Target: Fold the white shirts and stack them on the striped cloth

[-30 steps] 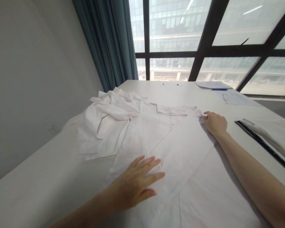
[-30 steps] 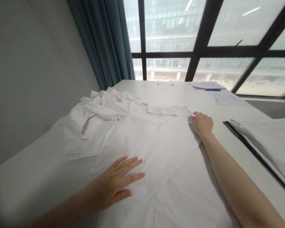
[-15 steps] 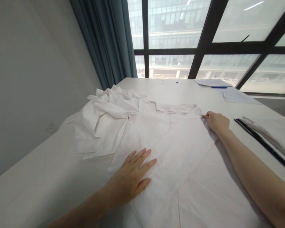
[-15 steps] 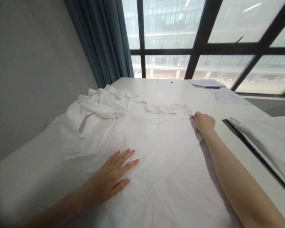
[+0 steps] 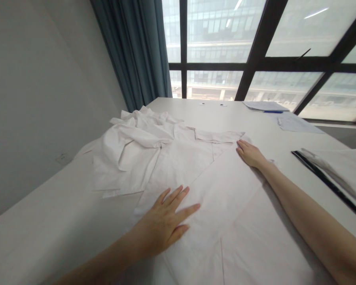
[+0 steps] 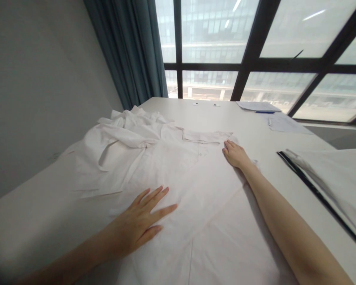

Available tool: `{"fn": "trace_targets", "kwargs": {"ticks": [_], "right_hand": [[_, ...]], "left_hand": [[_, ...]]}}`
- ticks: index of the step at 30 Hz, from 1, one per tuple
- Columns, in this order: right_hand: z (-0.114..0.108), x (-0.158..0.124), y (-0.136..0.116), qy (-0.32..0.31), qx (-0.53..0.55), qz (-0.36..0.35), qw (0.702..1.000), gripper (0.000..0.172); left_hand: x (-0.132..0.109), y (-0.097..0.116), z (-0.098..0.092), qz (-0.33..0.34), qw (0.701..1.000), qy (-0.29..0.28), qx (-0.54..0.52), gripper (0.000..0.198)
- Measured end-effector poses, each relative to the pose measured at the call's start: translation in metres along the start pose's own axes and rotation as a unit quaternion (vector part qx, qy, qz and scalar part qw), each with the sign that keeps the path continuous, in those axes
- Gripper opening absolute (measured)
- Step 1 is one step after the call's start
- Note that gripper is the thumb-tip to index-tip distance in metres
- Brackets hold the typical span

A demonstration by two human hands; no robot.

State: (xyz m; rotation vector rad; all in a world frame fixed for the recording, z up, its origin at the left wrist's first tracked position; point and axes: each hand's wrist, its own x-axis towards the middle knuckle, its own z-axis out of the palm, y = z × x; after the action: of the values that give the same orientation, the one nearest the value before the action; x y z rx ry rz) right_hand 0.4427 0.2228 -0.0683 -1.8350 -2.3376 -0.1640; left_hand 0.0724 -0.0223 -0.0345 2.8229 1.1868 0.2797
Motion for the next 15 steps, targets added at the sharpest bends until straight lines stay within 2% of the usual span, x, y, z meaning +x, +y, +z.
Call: {"fn": "trace_targets", "kwargs": {"ticks": [7,15], "right_hand": [[0.000,0.008,0.009,-0.047,0.009,0.059,0.997,0.062],[0.000,0.023,0.019,-0.056,0.018,0.086,0.995,0.066]], "left_hand": [[0.001,-0.001,-0.002,-0.002,1.000,-0.028,0.006,0.057],[0.001,0.000,-0.003,-0.008,0.999,-0.046,-0.001,0.056]]}}
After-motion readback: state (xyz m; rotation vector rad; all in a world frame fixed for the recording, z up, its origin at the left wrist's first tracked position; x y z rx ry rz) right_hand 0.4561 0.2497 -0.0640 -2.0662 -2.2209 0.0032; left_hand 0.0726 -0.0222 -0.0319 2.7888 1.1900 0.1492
